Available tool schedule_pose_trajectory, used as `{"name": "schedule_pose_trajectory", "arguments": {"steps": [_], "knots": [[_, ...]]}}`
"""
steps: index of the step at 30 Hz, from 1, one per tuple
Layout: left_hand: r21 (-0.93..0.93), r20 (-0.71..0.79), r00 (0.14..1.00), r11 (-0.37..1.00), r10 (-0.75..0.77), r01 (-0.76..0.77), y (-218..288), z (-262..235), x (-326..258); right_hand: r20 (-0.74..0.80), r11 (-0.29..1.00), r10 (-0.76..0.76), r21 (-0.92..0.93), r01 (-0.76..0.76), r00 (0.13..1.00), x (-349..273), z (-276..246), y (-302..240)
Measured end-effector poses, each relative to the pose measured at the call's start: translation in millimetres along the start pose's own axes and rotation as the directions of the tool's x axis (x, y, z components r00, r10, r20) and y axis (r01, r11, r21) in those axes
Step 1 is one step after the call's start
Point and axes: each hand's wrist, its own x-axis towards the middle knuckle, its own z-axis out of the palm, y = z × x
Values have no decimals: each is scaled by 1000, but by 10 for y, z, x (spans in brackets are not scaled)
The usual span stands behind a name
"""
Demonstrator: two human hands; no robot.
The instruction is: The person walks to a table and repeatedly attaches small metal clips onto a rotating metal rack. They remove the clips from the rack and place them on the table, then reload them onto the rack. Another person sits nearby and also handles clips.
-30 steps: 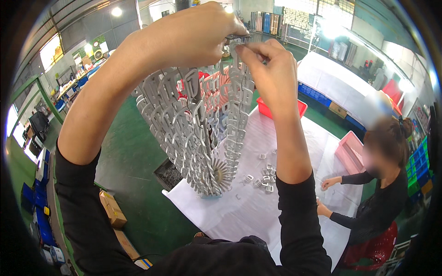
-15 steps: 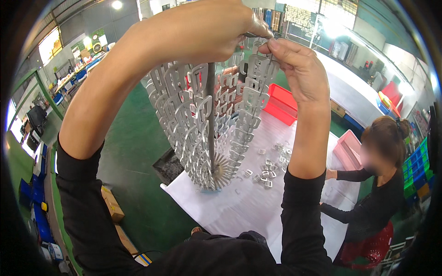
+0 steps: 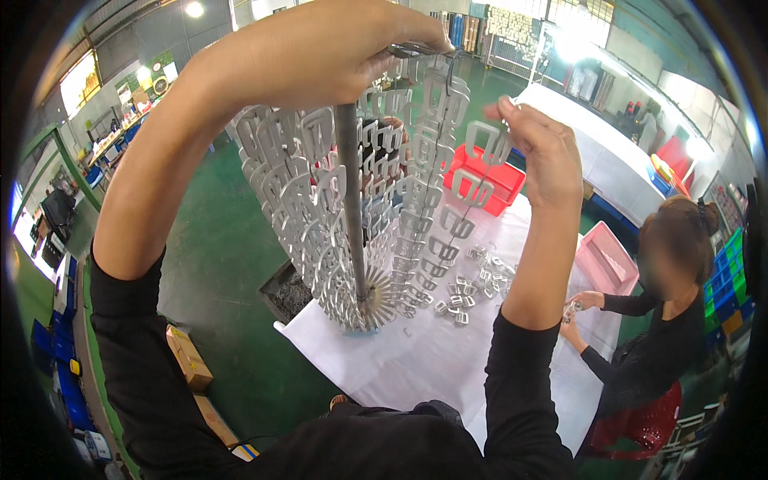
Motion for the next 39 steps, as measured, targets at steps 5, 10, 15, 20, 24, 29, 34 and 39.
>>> {"name": "schedule_pose_trajectory", "arguments": {"steps": [5,10,15,20,24,29,34,39], "knots": [[53,72,997,998,-17,13,53,-91,61,-141,921,-266,-330,208,953,132,394,-112],[77,254,958,990,-132,116,170,-248,175,-118,966,-222,-160,202,968,267,577,-68],[119,451,823,937,-345,328,344,-259,413,99,967,-80,250,53,992,283,287,-32],[44,285,920,962,-270,269,317,-194,291,92,857,11,512,-57,996,188,25,146],[-78,207,951,965,-231,251,145,-107,219,125,950,66,295,-100,990,160,-119,162],[-152,211,972,978,-106,140,125,-175,231,-208,988,-136,-96,118,969,105,96,-22],[-89,444,879,967,-175,237,130,-166,451,-194,828,-385,-504,245,902,278,256,-18],[186,399,839,929,-370,321,94,-111,406,-104,902,-301,-354,247,948,261,505,-199]]}}
